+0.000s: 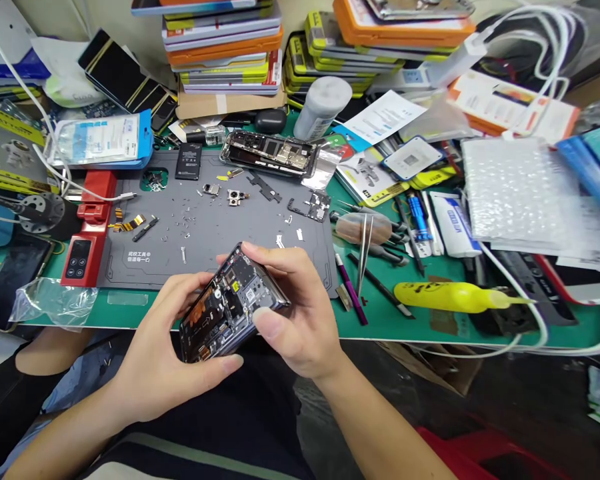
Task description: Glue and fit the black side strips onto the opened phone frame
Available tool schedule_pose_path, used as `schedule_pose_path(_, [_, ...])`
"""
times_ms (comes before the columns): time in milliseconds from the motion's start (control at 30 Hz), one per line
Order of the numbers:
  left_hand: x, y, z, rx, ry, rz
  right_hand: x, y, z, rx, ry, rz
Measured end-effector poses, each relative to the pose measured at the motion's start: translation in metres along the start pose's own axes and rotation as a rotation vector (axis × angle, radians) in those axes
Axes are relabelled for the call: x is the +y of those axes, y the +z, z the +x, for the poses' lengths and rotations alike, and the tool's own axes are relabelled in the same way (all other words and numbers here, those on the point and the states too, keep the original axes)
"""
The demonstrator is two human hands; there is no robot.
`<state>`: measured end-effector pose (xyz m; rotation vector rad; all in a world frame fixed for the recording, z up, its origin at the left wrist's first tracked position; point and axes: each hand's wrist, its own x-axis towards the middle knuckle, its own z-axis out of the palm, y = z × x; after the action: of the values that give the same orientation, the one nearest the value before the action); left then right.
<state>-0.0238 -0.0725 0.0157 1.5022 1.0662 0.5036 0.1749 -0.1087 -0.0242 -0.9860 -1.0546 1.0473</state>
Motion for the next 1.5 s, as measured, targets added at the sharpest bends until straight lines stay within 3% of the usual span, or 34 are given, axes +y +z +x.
schedule_pose_path(100, [-0.001,-0.001,-0.001,-0.004,-0.019,0.006,0.003,0.001,0.001,0.016,0.047,-0.001])
schedule_pose_path(267, [-0.004,-0.002,0.0,0.039,-0.013,0.047,0.002,0.0,0.002,-0.075,0.112,-0.002])
schedule_pose_path(400, [-0.003,-0.003,0.001,0.07,0.013,0.127,0.001,-0.001,0.002,-0.111,0.088,-0.021])
schedule_pose_path(567, [-0.006,-0.002,0.002,0.145,0.066,0.266,0.001,-0.001,0.005,0.027,-0.018,-0.215])
schedule_pose_path(767, [-0.013,0.0,0.005,0.185,0.124,0.35,0.003,0.001,0.007,0.207,-0.012,-0.264])
schedule_pose_path(967, [-0.009,-0.002,0.007,0.202,0.119,0.349,0.003,-0.005,0.001,0.059,-0.073,-0.261])
schedule_pose_path(1133, [-0.004,-0.005,0.009,0.131,0.068,0.262,0.006,-0.01,0.001,0.034,0.032,-0.147])
schedule_pose_path(1300, [-0.003,-0.005,0.007,0.012,0.016,0.126,0.005,-0.015,0.002,-0.094,0.209,0.006])
schedule_pose_path(1500, [-0.006,-0.001,0.004,-0.004,0.06,0.103,0.004,-0.012,0.003,-0.091,0.185,0.12])
